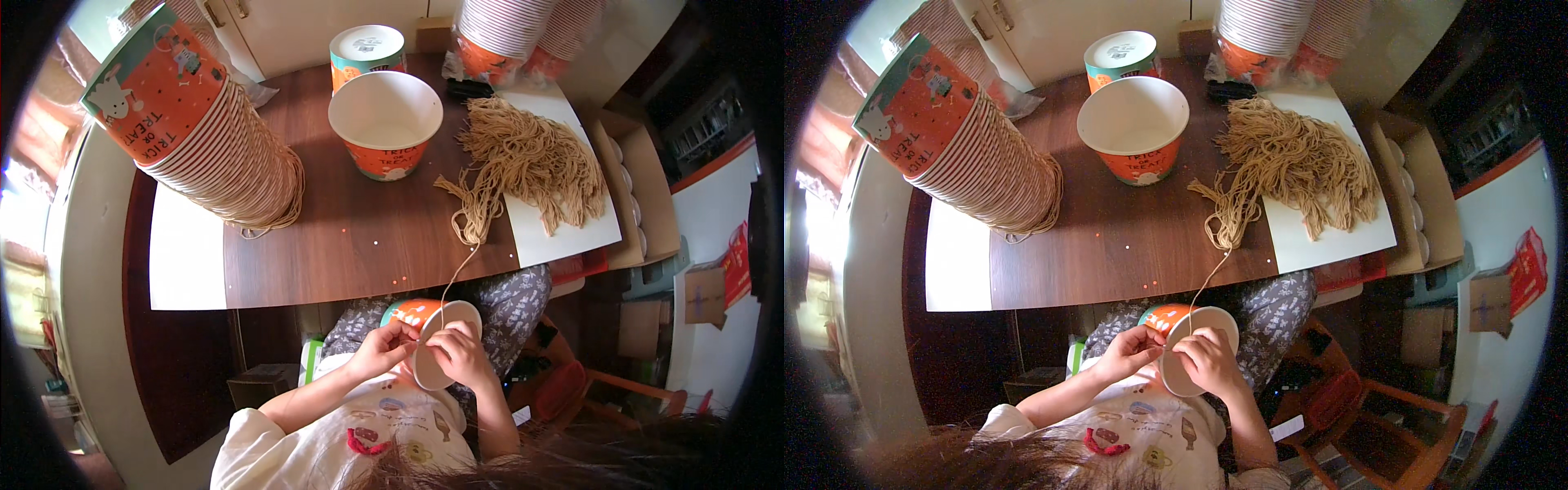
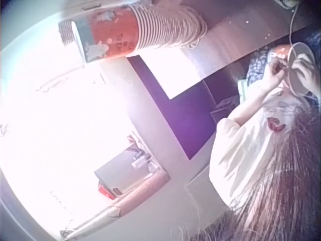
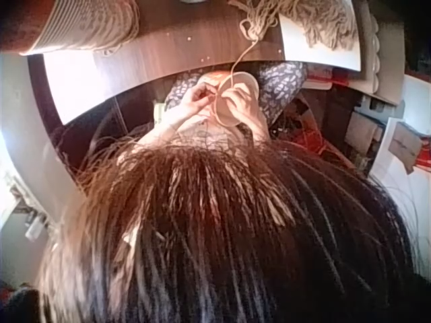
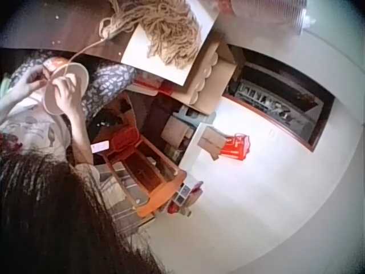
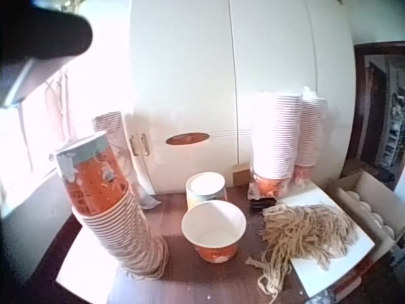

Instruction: Threading yarn through pre-punched holes in paper buckets to create handles.

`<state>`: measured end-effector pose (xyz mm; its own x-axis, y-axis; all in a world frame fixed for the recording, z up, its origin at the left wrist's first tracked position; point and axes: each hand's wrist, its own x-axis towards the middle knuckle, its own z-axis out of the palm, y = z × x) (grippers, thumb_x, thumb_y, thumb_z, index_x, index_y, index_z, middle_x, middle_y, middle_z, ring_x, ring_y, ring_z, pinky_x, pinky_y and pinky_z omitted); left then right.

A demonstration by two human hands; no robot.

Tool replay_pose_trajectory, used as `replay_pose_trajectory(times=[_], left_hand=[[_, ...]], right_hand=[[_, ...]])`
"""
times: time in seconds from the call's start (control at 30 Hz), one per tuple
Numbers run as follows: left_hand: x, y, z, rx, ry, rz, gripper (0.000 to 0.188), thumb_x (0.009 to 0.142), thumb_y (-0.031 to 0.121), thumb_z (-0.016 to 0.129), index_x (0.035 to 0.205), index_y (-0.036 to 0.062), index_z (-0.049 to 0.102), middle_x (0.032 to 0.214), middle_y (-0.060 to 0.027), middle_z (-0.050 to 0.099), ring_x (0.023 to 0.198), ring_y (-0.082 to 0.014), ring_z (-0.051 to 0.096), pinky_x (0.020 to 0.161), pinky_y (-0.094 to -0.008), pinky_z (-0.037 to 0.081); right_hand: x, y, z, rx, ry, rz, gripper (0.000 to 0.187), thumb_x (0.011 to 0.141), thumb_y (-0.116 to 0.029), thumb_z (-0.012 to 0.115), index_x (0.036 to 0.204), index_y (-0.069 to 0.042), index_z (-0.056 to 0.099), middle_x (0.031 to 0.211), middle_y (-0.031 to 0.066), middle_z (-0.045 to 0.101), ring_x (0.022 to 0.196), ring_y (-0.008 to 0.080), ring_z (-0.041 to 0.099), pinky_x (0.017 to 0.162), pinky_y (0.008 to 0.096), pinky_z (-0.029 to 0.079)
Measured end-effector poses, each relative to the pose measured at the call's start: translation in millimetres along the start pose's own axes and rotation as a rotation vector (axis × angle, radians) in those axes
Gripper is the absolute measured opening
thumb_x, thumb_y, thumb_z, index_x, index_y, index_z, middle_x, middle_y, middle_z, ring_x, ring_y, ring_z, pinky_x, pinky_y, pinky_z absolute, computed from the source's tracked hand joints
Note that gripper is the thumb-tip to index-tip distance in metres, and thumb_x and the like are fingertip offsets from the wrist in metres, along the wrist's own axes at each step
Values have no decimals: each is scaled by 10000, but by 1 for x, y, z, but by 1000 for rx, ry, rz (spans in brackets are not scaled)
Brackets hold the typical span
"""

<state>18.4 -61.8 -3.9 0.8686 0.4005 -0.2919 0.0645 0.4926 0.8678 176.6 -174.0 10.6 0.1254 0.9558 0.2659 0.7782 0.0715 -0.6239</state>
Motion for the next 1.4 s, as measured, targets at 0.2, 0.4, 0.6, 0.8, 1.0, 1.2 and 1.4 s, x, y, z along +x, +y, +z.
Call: replay_pose_trajectory(times=[0.2, 0.4, 0.6, 0.8, 1.0, 1.2, 1.4], left_hand=[[-2, 15, 5, 545, 84, 155, 132, 764, 50, 621, 884, 28, 569, 748, -43, 586, 730, -119, 581, 638, -246, 472], [0, 26, 13, 887, 82, 472, 154, 687, 75, 656, 822, 51, 585, 719, -68, 577, 661, -233, 562, 607, -328, 476], [1, 25, 16, 915, 104, 495, 118, 705, 64, 645, 806, 42, 588, 704, -77, 569, 648, -239, 559, 596, -333, 472], [3, 21, 16, 837, 99, 476, 127, 711, 66, 646, 827, 36, 602, 689, -82, 571, 645, -232, 566, 589, -323, 473], [2, 21, 16, 781, 91, 373, 111, 729, 69, 637, 829, 31, 610, 681, -71, 567, 642, -200, 579, 576, -302, 478], [-2, 28, 19, 592, 88, 235, 102, 801, 83, 602, 857, 0, 584, 668, -55, 586, 570, -100, 576, 516, -243, 471], [-3, 22, 19, 480, 56, 126, 110, 834, 95, 579, 870, -5, 550, 650, -22, 571, 559, -39, 518, 512, -218, 451]], right_hand=[[0, -5, -3, 118, 63, 54, 191, 663, -50, 670, 806, -124, 567, 778, -8, 576, 797, 206, 540, 739, 349, 390], [2, -13, -12, 132, 110, 74, 186, 673, -36, 666, 795, -108, 545, 743, 8, 556, 767, 208, 539, 712, 346, 387], [6, -19, -15, 132, 119, 60, 180, 672, -32, 670, 794, -101, 557, 741, 12, 565, 756, 206, 546, 708, 346, 386], [2, -17, -14, 133, 130, 112, 156, 692, -61, 684, 818, -84, 593, 766, 24, 601, 757, 208, 571, 710, 333, 415], [7, -20, -15, 132, 152, 89, 137, 660, 4, 680, 758, -46, 599, 728, 55, 607, 709, 223, 573, 634, 318, 461], [8, -22, -16, 148, 166, 100, 135, 660, 6, 677, 757, -43, 597, 729, 58, 605, 708, 225, 572, 629, 320, 463], [8, -25, -17, 165, 159, 93, 144, 656, 15, 671, 761, -45, 593, 734, 58, 603, 711, 230, 572, 636, 322, 461]])
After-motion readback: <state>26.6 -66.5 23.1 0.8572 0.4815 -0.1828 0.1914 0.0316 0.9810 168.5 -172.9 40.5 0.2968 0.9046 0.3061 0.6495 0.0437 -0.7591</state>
